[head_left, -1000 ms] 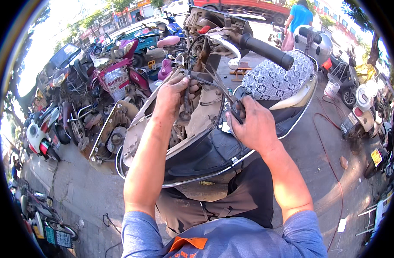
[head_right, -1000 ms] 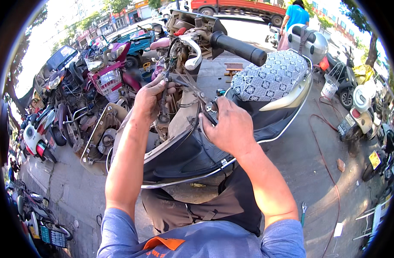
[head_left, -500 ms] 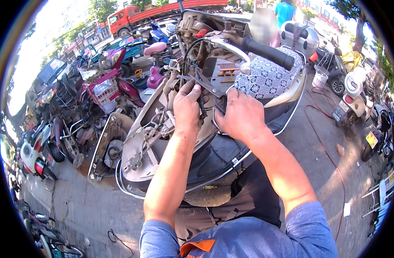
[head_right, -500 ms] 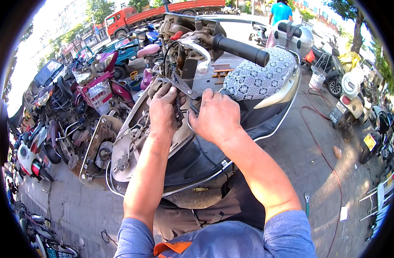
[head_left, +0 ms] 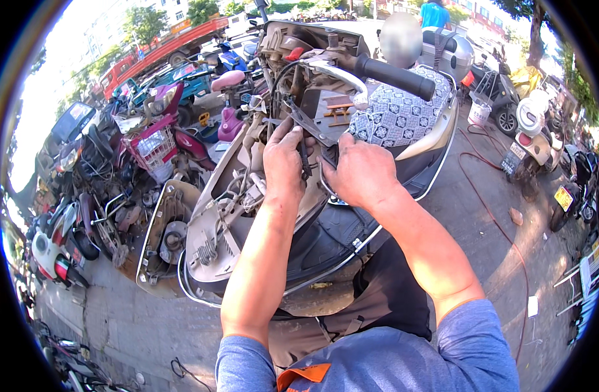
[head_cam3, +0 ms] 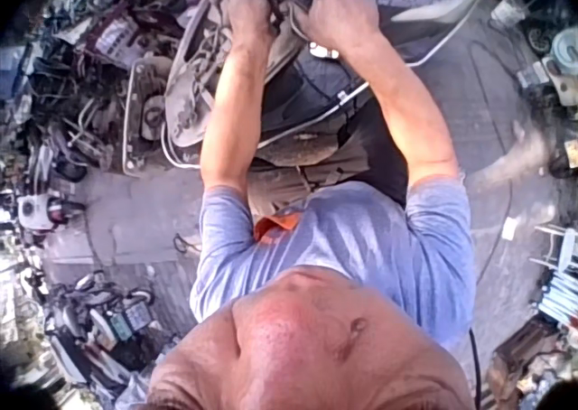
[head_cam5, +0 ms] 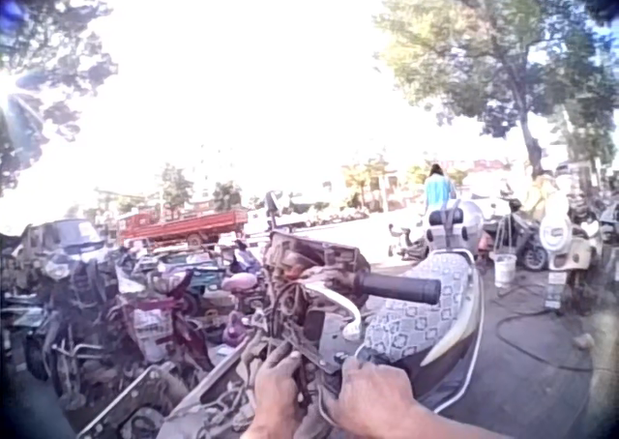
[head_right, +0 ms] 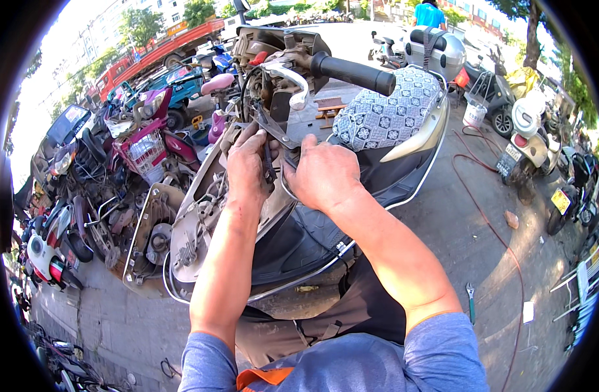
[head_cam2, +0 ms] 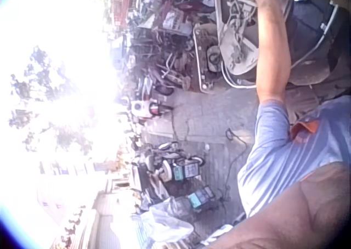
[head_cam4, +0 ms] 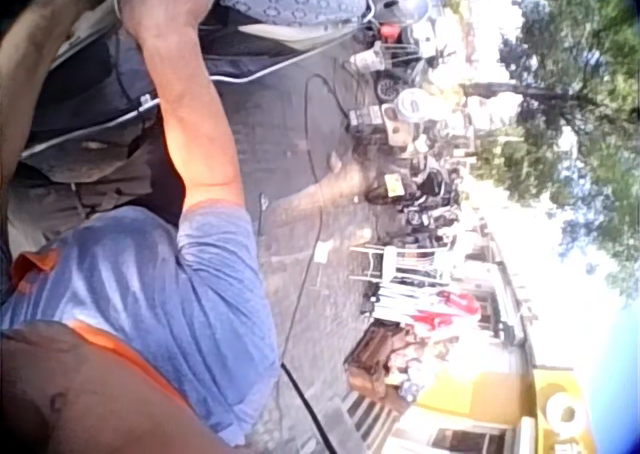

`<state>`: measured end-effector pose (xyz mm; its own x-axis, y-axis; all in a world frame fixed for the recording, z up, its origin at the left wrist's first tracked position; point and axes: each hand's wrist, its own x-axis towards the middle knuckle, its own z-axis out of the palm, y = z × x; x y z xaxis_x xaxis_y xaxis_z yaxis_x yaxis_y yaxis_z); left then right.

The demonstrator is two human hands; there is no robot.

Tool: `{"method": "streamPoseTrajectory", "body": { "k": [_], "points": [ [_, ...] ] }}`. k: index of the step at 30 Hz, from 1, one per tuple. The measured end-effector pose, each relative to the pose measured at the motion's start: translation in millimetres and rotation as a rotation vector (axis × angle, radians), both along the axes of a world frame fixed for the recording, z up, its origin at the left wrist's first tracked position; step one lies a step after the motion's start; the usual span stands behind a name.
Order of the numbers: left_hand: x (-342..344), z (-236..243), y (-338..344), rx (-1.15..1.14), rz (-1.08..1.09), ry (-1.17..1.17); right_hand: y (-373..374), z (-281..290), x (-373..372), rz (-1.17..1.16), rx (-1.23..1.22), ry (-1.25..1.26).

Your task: The person performs maintenance on a scooter, pulling and cutting internal wiring with scissors before manually securing cables.

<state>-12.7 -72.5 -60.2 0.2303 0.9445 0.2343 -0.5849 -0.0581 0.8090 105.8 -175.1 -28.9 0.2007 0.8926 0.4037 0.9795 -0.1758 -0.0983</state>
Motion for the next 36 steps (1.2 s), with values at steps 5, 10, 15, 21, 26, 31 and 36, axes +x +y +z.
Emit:
{"method": "streamPoseTrajectory", "body": {
  "k": [5,10,15,21,26,31,36],
  "points": [
    [2,3,1,-0.006,0.026,0.023,0,-6,3,0.025,0.024,0.015],
    [0,1,8,-0.075,0.009,0.049,-3,-5,8,0.073,0.043,0.017],
    [-5,5,12,-0.167,-0.027,0.085,0,-8,19,0.116,0.058,0.012],
    [-5,0,17,-0.155,-0.056,0.031,-1,-7,26,0.141,0.036,0.016],
    [-5,0,19,-0.190,-0.061,0.036,-1,-12,27,0.151,0.067,-0.002],
    [-5,-2,19,-0.206,-0.047,0.037,-4,-9,23,0.104,0.055,0.038],
    [-4,-11,19,-0.115,-0.016,0.008,-2,4,38,0.152,0.049,-0.047]
  ]
}}
